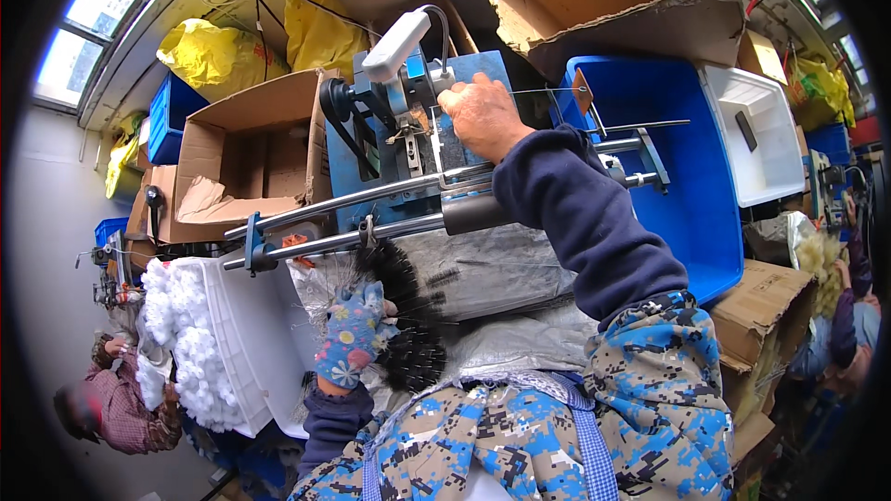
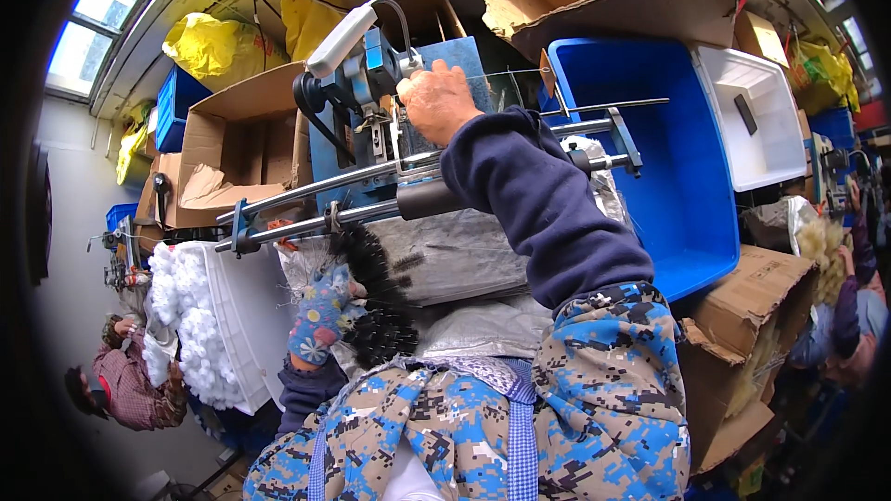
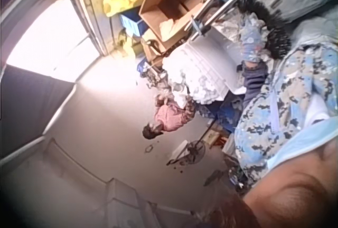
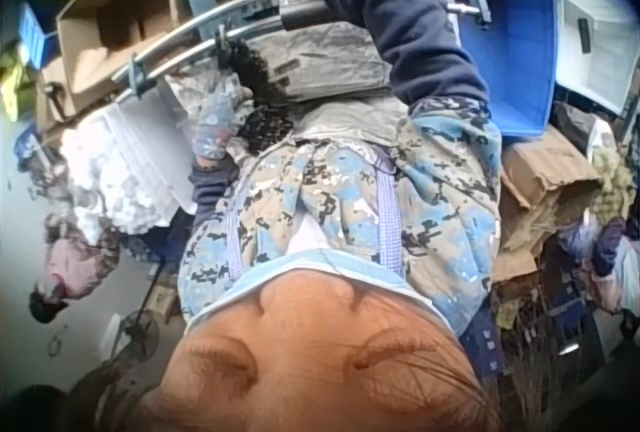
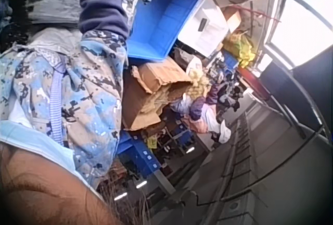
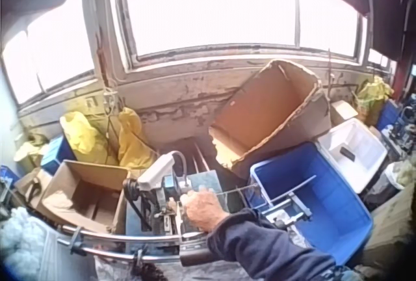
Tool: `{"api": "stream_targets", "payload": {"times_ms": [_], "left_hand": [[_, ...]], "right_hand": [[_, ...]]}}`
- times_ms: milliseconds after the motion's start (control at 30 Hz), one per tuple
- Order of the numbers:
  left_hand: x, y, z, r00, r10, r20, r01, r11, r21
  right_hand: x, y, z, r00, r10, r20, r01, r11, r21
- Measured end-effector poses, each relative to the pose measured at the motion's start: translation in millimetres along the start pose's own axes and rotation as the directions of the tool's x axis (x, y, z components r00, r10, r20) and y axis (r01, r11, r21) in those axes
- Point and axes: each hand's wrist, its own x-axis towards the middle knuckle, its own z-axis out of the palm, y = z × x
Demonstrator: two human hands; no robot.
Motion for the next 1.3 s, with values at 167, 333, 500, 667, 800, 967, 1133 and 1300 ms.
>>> {"api": "stream_targets", "payload": {"times_ms": [167,333,500,667,800,967,1133,1300], "left_hand": [[-3,-4,12,0.992,-0.122,-0.01,0.119,0.98,-0.159],[-7,-13,10,0.993,0.099,-0.07,-0.084,0.977,0.195],[-10,-20,19,1.0,0.003,0.021,-0.002,0.999,-0.04],[-12,-27,30,0.987,-0.164,-0.005,0.146,0.895,-0.422],[-5,-5,4,0.998,-0.06,-0.026,0.055,0.982,-0.182],[4,14,-7,0.97,0.132,-0.204,-0.155,0.983,-0.1],[8,28,-16,0.921,0.124,-0.37,-0.18,0.976,-0.121],[9,33,-23,0.9,0.154,-0.407,-0.197,0.978,-0.065]], "right_hand": [[2,-2,1,0.995,0.087,0.042,-0.086,0.995,-0.046],[-8,2,-9,0.985,0.171,0.011,-0.168,0.976,-0.142],[-45,-1,-25,0.987,0.16,0.029,-0.156,0.982,-0.107],[-47,-3,-33,0.971,0.212,0.109,-0.209,0.977,-0.041],[-47,-10,-26,0.972,0.209,0.104,-0.208,0.978,-0.018],[-36,-34,-11,0.976,0.196,0.095,-0.198,0.98,0.019],[-20,-66,4,0.979,0.192,0.065,-0.196,0.978,0.068],[-23,-49,3,0.989,0.085,0.12,-0.09,0.995,0.036]]}}
